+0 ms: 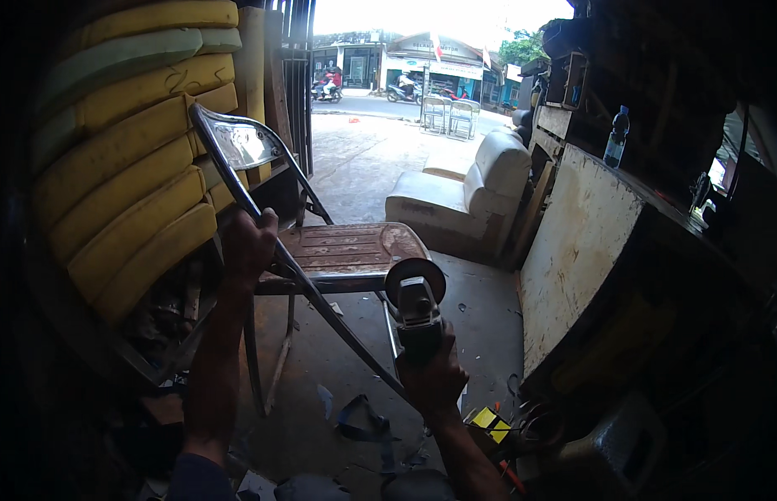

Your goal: The person uses an angle grinder to smooth or cut a metal chair frame, holding the grinder with both hands and moving it along the edges of the frame.

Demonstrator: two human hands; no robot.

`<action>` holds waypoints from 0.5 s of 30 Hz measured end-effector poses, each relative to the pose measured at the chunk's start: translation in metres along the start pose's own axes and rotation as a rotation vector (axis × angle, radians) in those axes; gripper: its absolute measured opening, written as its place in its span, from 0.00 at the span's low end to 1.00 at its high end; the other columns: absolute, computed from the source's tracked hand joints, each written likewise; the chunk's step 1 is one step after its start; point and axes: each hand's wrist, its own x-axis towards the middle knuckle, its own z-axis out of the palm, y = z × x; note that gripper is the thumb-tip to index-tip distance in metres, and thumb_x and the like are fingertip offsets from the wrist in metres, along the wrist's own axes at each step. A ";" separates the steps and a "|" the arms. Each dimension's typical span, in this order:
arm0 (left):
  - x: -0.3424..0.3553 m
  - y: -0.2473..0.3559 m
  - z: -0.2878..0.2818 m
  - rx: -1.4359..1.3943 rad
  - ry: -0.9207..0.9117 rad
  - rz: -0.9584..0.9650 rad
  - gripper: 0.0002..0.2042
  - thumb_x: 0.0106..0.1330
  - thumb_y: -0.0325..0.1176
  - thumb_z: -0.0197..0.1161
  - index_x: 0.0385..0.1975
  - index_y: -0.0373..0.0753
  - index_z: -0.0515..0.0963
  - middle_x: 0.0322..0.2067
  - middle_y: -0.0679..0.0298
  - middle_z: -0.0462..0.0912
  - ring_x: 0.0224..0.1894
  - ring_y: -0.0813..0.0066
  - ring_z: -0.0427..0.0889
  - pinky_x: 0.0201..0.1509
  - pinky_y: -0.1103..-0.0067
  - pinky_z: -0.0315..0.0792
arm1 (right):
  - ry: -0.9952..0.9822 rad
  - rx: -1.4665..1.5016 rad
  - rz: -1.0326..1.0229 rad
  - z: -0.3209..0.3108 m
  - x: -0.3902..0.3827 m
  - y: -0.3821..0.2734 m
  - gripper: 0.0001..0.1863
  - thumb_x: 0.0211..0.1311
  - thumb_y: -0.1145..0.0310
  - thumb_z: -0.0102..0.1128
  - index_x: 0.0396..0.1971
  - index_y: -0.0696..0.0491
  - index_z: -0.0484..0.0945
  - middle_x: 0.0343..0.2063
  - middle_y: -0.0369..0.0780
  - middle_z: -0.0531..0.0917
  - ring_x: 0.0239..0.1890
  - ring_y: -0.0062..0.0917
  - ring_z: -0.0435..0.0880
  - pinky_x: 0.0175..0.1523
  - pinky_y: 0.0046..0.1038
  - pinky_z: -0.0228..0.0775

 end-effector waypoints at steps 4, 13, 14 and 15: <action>-0.002 -0.001 -0.002 -0.031 0.013 -0.013 0.18 0.65 0.44 0.63 0.35 0.32 0.75 0.26 0.44 0.84 0.35 0.40 0.86 0.43 0.55 0.79 | -0.072 -0.021 -0.131 0.012 -0.006 -0.034 0.44 0.48 0.61 0.71 0.66 0.55 0.61 0.41 0.51 0.83 0.30 0.47 0.87 0.31 0.44 0.81; -0.008 0.007 -0.007 -0.018 -0.006 -0.066 0.19 0.65 0.47 0.62 0.39 0.34 0.76 0.29 0.44 0.86 0.37 0.41 0.87 0.47 0.55 0.79 | -0.150 -0.023 -0.032 0.006 -0.009 -0.051 0.44 0.47 0.62 0.70 0.64 0.53 0.58 0.36 0.52 0.84 0.33 0.52 0.87 0.36 0.51 0.80; -0.008 0.010 -0.007 0.001 -0.010 -0.064 0.19 0.65 0.47 0.61 0.40 0.34 0.75 0.29 0.44 0.86 0.37 0.41 0.87 0.46 0.55 0.79 | -0.175 -0.049 0.055 0.002 -0.010 -0.044 0.44 0.46 0.61 0.71 0.65 0.55 0.60 0.36 0.51 0.84 0.31 0.51 0.87 0.34 0.49 0.81; -0.008 0.013 -0.007 0.020 -0.013 -0.061 0.20 0.65 0.48 0.61 0.41 0.34 0.75 0.29 0.44 0.86 0.37 0.41 0.87 0.46 0.55 0.79 | -0.159 -0.047 0.120 -0.005 -0.008 -0.043 0.44 0.46 0.60 0.71 0.64 0.55 0.60 0.35 0.51 0.84 0.32 0.53 0.87 0.36 0.51 0.80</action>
